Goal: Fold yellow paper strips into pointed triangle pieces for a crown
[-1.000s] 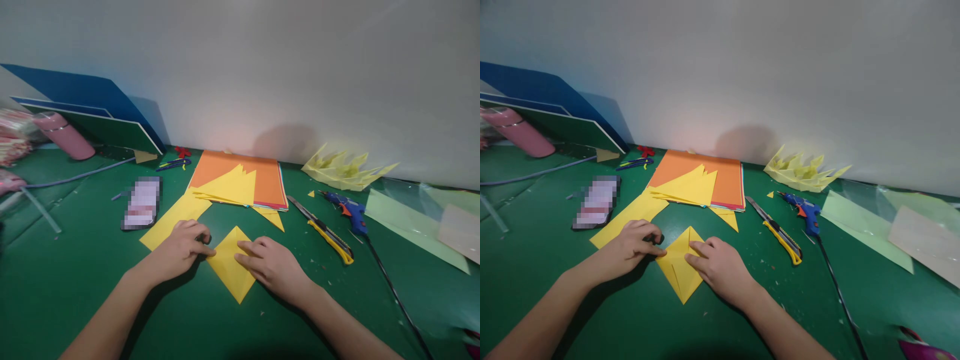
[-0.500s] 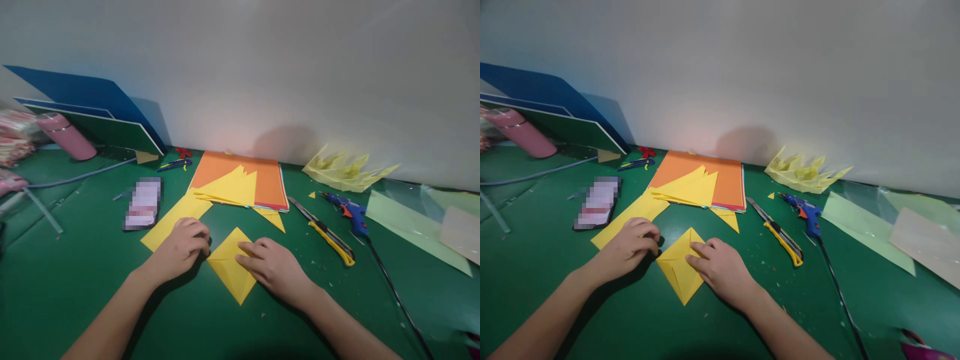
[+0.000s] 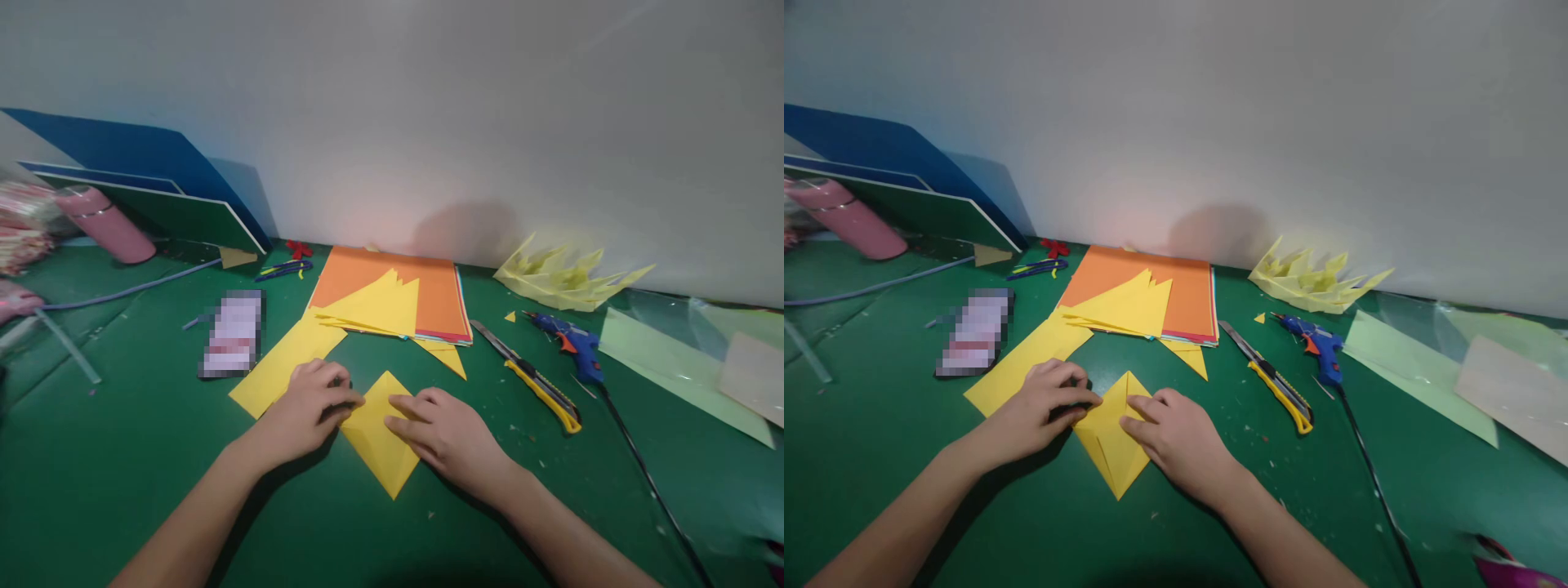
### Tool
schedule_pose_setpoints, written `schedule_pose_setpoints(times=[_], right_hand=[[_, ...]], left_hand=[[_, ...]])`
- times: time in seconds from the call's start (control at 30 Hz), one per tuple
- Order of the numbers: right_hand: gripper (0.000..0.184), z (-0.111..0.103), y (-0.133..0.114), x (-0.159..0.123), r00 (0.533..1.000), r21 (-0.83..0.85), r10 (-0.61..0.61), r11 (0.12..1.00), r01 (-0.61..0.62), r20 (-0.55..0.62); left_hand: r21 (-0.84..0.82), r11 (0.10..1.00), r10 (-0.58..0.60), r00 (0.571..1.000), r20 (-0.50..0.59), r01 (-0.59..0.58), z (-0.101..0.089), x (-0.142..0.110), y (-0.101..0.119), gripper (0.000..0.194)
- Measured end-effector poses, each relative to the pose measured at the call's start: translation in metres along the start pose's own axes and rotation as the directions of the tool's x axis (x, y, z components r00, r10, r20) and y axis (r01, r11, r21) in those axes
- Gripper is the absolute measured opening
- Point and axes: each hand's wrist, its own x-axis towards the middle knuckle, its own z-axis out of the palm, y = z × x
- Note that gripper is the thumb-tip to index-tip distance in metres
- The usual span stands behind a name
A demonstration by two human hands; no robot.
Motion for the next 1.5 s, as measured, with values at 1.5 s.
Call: schedule_pose_setpoints(times=[1.5], right_hand=[[0.025,0.005,-0.008,0.009,0.992,-0.023,0.1,0.995,-0.098,0.08]], left_hand=[[0.103,0.993,0.054,0.998,0.009,-0.055,0.022,0.019,0.008,0.029]])
